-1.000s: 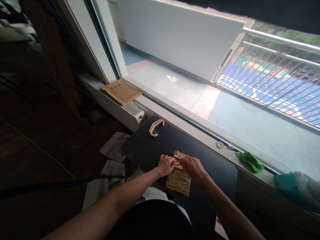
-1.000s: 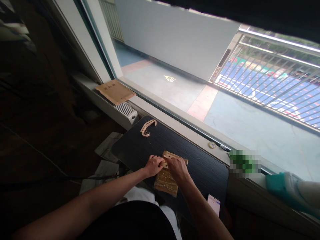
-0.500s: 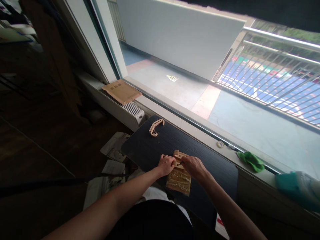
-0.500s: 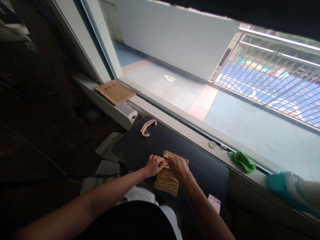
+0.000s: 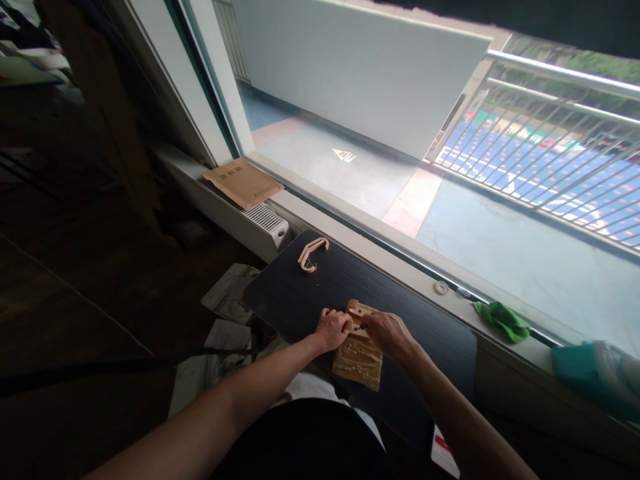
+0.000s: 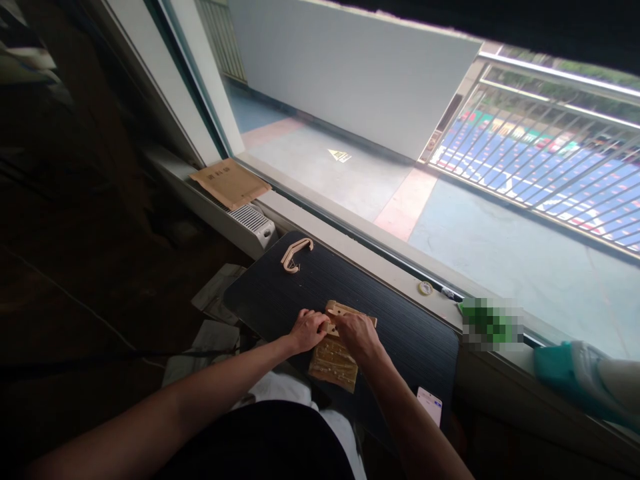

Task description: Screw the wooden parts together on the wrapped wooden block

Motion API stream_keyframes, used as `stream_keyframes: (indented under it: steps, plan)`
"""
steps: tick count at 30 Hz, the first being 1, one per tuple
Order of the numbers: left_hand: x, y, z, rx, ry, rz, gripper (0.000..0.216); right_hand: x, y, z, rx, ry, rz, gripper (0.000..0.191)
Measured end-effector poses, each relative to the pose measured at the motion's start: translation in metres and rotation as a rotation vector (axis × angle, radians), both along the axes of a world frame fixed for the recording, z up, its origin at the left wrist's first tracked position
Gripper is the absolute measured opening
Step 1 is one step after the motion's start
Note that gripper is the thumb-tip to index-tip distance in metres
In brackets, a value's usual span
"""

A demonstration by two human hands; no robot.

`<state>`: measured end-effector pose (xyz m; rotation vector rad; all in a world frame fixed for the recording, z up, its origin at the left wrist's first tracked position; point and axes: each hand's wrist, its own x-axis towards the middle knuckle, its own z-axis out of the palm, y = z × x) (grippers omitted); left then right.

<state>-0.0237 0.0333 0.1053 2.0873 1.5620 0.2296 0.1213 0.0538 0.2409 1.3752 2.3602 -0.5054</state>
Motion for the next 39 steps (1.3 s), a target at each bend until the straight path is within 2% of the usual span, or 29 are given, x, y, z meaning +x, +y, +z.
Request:
stream_keyframes:
  steps: [4,11,20,26,35,39]
  plan:
    - [0.000,0.000,-0.001,0.011,0.001,0.001,0.016,0.000,0.000,-0.002,0.003,-0.043,-0.050,0.024]
    - [0.000,0.000,-0.002,0.001,-0.006,0.006,0.017,-0.001,0.001,0.006,0.021,-0.015,0.044,0.032]
    - [0.000,-0.001,-0.003,0.024,-0.003,0.013,0.016,0.001,0.000,0.004,-0.015,-0.007,-0.032,0.025]
    - [0.000,0.000,-0.005,0.021,-0.020,0.008,0.017,0.003,0.000,0.008,-0.011,0.010,0.006,0.031]
    - [0.000,0.000,-0.001,0.016,-0.005,0.002,0.017,-0.001,0.001,0.005,-0.017,0.000,-0.048,0.024]
    - [0.000,0.000,0.000,0.017,0.002,-0.001,0.018,0.002,-0.001,0.007,-0.017,0.024,-0.014,0.028]
